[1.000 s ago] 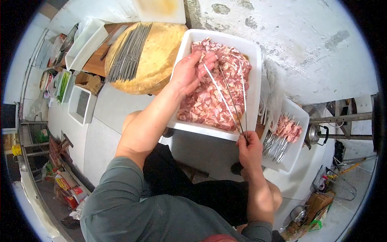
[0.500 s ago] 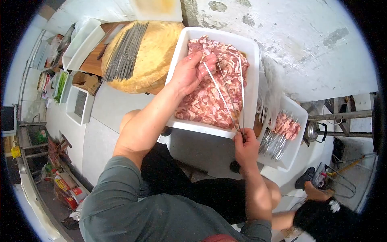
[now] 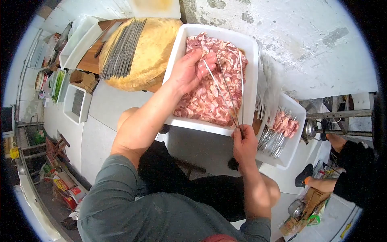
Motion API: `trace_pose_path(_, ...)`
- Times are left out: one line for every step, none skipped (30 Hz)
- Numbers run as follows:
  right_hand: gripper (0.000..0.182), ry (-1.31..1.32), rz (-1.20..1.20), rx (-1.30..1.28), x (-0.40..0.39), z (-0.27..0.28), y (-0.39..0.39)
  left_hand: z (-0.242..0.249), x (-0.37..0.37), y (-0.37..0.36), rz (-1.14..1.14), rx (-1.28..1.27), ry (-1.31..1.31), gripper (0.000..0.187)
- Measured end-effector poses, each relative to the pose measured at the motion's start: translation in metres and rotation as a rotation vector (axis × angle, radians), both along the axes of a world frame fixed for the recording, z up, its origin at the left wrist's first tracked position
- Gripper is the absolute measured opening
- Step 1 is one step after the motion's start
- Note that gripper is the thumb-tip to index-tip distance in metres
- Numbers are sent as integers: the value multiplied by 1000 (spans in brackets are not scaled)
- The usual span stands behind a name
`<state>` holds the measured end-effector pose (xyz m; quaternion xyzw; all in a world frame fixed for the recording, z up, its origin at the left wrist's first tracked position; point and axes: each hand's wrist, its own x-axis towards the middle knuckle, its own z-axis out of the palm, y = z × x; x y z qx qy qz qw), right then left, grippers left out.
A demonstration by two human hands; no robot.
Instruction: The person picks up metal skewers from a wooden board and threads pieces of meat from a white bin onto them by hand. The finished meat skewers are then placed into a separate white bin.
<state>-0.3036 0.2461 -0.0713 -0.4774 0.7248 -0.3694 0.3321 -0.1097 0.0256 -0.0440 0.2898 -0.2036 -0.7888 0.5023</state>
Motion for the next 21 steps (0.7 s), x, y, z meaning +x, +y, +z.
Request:
trace_pose_path(16, 0, 0, 1, 0, 0, -1, 1, 0, 0, 6, 3, -7, 26)
trace_pose_path(16, 25, 3, -3, 0, 1, -2, 1, -1, 1, 12, 6, -14, 26)
trace_pose_path(16, 51, 6, -6, 0, 3, -3, 2, -1, 1, 18, 11, -21, 25)
trace_pose_path(16, 77, 10, -10, 1, 4, -3, 3, -1, 2, 10, 16, -15, 24)
trace_pose_path(16, 67, 7, -24, 1, 4, -5, 5, -1, 2, 2, 20, -8, 23)
trace_pose_path(16, 58, 4, -39, 2, 5, -6, 5, 0, 2, -5, 24, -2, 22)
trace_pose_path(15, 48, 1, -54, 2, 5, -7, 3, -1, 4, -19, 22, -7, 21)
trace_pose_path(16, 37, -2, -46, 3, 5, -7, 0, -3, 6, -33, 20, -13, 20)
trace_pose_path(16, 25, -4, -39, 4, 5, -8, -2, -4, 7, -46, 17, -19, 19)
trace_pose_path(16, 14, -7, -32, 4, 5, -9, -3, -5, 6, -46, 2, -21, 20)
trace_pose_path(16, 15, -1, -27, 5, 7, -9, -4, -5, 5, -47, -11, -24, 20)
trace_pose_path(16, 16, 4, -24, 5, 11, -11, -3, -5, 4, -47, -26, -26, 20)
trace_pose_path(16, 17, 9, -22, 5, 13, -12, -1, -5, 4, -51, -27, 4, 21)
trace_pose_path(16, 17, 8, -32, 3, 11, -11, 2, -2, 3, -56, -27, 34, 22)
trace_pose_path(16, 18, 8, -45, 1, 7, -12, 5, 0, 2, -60, -30, 64, 22)
trace_pose_path(16, 17, 8, -58, 0, 5, -12, 5, 2, 1, -60, -50, 75, 23)
trace_pose_path(16, -20, 5, -53, -1, 5, -12, 3, 3, -1, -61, -69, 85, 24)
trace_pose_path(16, -58, 1, -46, -1, 5, -12, 3, 4, -2, -62, -87, 96, 25)
trace_pose_path(16, -95, -3, -39, -1, 5, -11, 3, 4, -3, -64, -102, 94, 26)
trace_pose_path(16, -103, -5, -30, -2, 5, -11, 5, 4, -3, -66, -117, 92, 26)
trace_pose_path(16, -111, -6, -21, -2, 4, -11, 5, 4, -3, -67, -131, 89, 27)
